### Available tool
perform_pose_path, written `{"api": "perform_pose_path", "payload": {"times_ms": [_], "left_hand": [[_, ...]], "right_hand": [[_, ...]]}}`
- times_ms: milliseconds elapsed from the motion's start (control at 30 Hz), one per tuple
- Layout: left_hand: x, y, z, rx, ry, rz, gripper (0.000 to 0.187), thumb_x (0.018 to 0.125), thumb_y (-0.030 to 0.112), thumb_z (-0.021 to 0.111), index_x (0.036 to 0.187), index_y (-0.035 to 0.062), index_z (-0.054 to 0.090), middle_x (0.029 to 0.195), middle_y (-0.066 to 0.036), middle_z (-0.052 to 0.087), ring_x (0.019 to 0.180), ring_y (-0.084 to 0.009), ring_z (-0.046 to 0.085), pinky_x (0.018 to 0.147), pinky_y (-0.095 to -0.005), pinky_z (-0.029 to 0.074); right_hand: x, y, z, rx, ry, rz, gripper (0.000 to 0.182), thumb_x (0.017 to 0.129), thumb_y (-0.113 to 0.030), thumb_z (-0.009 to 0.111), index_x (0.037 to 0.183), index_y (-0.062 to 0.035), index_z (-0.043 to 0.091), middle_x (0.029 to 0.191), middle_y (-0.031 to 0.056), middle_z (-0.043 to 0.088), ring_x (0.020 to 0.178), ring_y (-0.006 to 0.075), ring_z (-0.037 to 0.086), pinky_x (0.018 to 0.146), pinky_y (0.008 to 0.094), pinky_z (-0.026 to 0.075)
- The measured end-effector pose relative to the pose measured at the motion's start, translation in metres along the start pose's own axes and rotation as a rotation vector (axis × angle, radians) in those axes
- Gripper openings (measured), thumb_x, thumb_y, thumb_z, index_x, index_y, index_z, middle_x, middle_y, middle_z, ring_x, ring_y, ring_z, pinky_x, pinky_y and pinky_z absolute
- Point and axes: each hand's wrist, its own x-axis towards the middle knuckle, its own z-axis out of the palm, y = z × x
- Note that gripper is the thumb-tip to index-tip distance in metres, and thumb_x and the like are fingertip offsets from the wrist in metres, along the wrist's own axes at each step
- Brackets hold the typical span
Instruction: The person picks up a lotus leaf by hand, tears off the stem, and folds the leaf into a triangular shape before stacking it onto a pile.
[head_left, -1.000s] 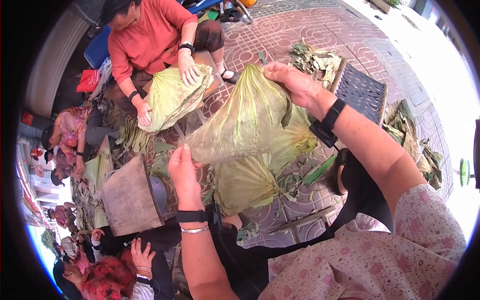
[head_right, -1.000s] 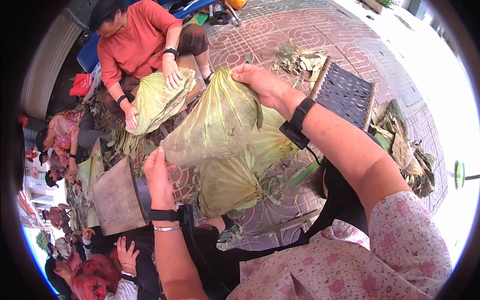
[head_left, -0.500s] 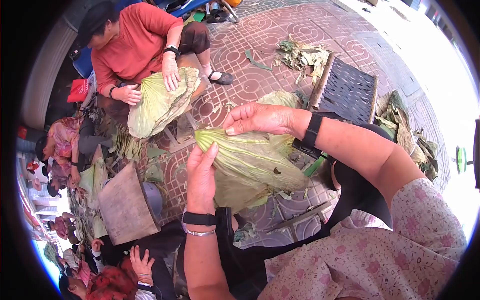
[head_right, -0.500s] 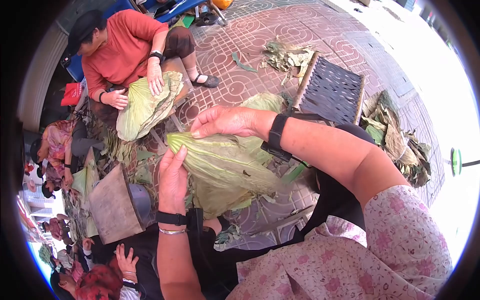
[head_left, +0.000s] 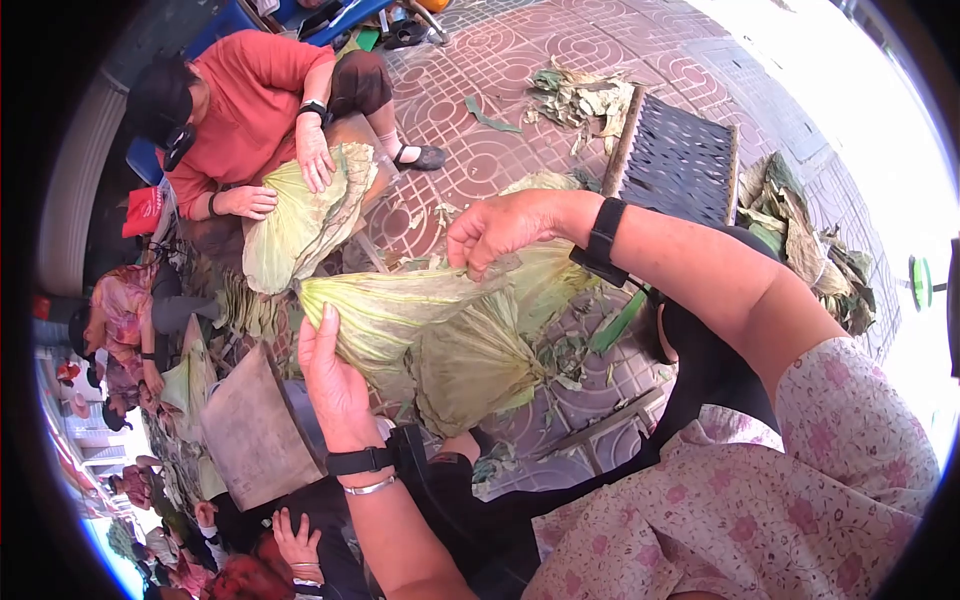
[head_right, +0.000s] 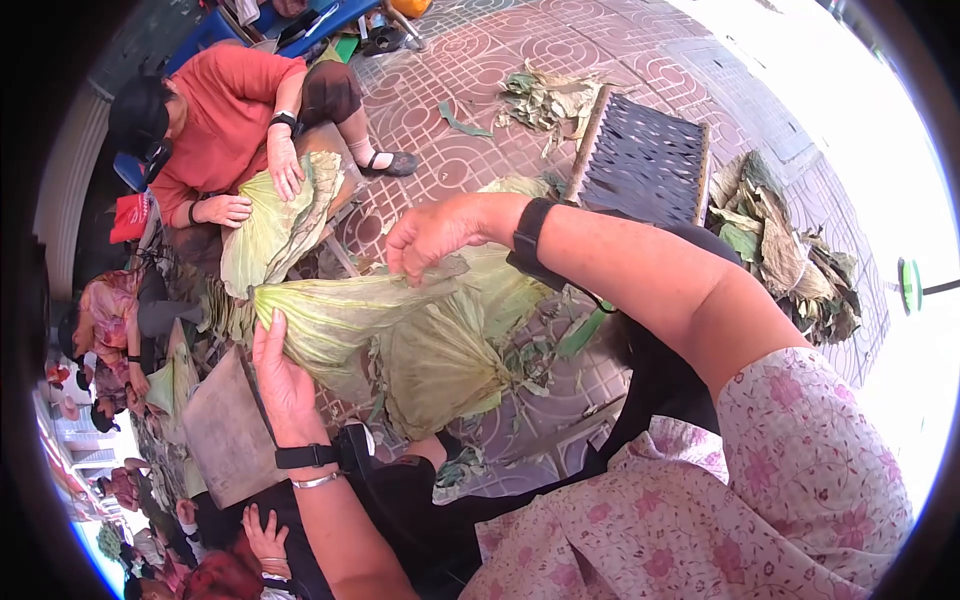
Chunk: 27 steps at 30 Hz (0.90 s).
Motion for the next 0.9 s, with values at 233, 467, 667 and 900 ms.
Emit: {"api": "perform_pose_path", "payload": {"times_ms": [233, 467, 667, 900], "left_hand": [[-0.001, 0.019, -0.005, -0.025, 0.067, 0.046, 0.044, 0.095, 0.018, 0.066, 0.134, 0.0027, 0.053, 0.131, -0.01, 0.059, 0.122, -0.0219, 0.054, 0.106, -0.0394, 0.041], [0.0, 0.023, -0.019, -0.079, 0.125, 0.075, 0.041, 0.095, 0.019, 0.066, 0.132, 0.0046, 0.054, 0.131, -0.009, 0.059, 0.121, -0.0235, 0.055, 0.106, -0.0412, 0.041], [0.004, 0.023, -0.031, -0.102, 0.188, 0.049, 0.037, 0.096, 0.018, 0.065, 0.129, 0.0049, 0.056, 0.131, -0.01, 0.059, 0.121, -0.0238, 0.055, 0.106, -0.0412, 0.042], [0.005, 0.022, -0.034, -0.087, 0.17, 0.039, 0.04, 0.096, 0.018, 0.064, 0.132, 0.0034, 0.053, 0.132, -0.01, 0.058, 0.122, -0.0239, 0.054, 0.107, -0.041, 0.04]], "right_hand": [[0.0, 0.004, -0.004, 0.08, 0.07, 0.035, 0.018, 0.084, -0.008, 0.071, 0.101, -0.0033, 0.068, 0.086, -0.0019, 0.068, 0.082, 0.0075, 0.06, 0.074, 0.0253, 0.047], [-0.001, -0.002, -0.004, 0.074, 0.084, 0.066, 0.017, 0.083, -0.01, 0.075, 0.098, -0.0052, 0.069, 0.087, -0.0019, 0.068, 0.08, 0.0078, 0.061, 0.073, 0.0242, 0.048], [-0.007, -0.007, -0.026, 0.27, 0.197, -0.019, 0.019, 0.08, -0.009, 0.078, 0.097, -0.0062, 0.069, 0.086, -0.0016, 0.069, 0.077, 0.0082, 0.062, 0.07, 0.0249, 0.049], [-0.022, -0.021, -0.041, 0.008, 0.376, 0.022, 0.017, 0.082, -0.008, 0.077, 0.097, -0.0072, 0.068, 0.087, -0.0011, 0.069, 0.08, 0.0088, 0.063, 0.072, 0.0236, 0.051]]}}
